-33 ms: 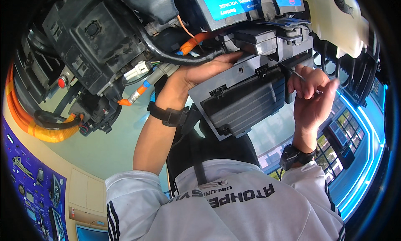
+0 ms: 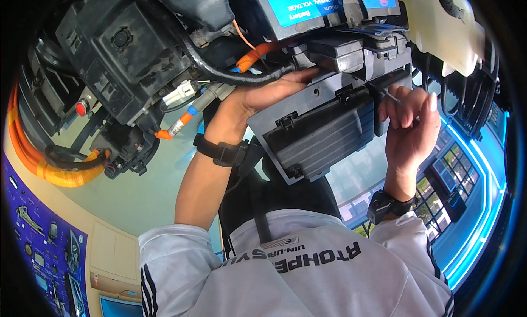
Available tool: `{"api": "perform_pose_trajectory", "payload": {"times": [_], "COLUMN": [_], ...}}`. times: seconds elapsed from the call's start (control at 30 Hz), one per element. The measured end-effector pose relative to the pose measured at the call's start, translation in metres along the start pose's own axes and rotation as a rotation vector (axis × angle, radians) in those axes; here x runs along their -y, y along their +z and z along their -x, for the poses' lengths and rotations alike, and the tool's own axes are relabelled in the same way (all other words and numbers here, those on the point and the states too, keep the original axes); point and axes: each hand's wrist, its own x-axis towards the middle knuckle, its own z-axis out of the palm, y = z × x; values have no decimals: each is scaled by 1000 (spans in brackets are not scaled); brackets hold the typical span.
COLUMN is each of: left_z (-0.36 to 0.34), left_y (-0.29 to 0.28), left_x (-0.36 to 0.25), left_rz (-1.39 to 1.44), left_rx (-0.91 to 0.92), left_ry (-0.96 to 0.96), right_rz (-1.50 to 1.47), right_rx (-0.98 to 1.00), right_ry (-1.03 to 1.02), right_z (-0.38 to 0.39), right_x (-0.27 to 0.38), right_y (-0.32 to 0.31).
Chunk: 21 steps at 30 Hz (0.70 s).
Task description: Loosening and tightening bolts on the internal components of an electric vehicle using a wrench.
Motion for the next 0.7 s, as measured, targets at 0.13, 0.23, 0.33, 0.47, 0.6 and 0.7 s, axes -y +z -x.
{"api": "perform_pose_trajectory", "payload": {"times": [0.13,0.23,0.33,0.47,0.6,0.7], "left_z": [-1,-1,-1,-2,-3,-6], "left_y": [0,-2,-2,-6,-6,-6], "left_x": [4,5,6,8,8,15], "left_rz": [42,46,28,10,4,64], "left_rx": [23,33,23,62,99,80], "left_ry": [13,21,5,49,115,163], "right_rz": [-97,38,297,734,808,536], "right_rx": [-13,14,-159,-44,134,174], "right_ry": [-5,-205,-215,-275,-264,-128], "right_z": [-3,1,3,10,5,8], "right_x": [1,-2,1,10,23,24], "right_y": [9,9,12,14,16,7]}}
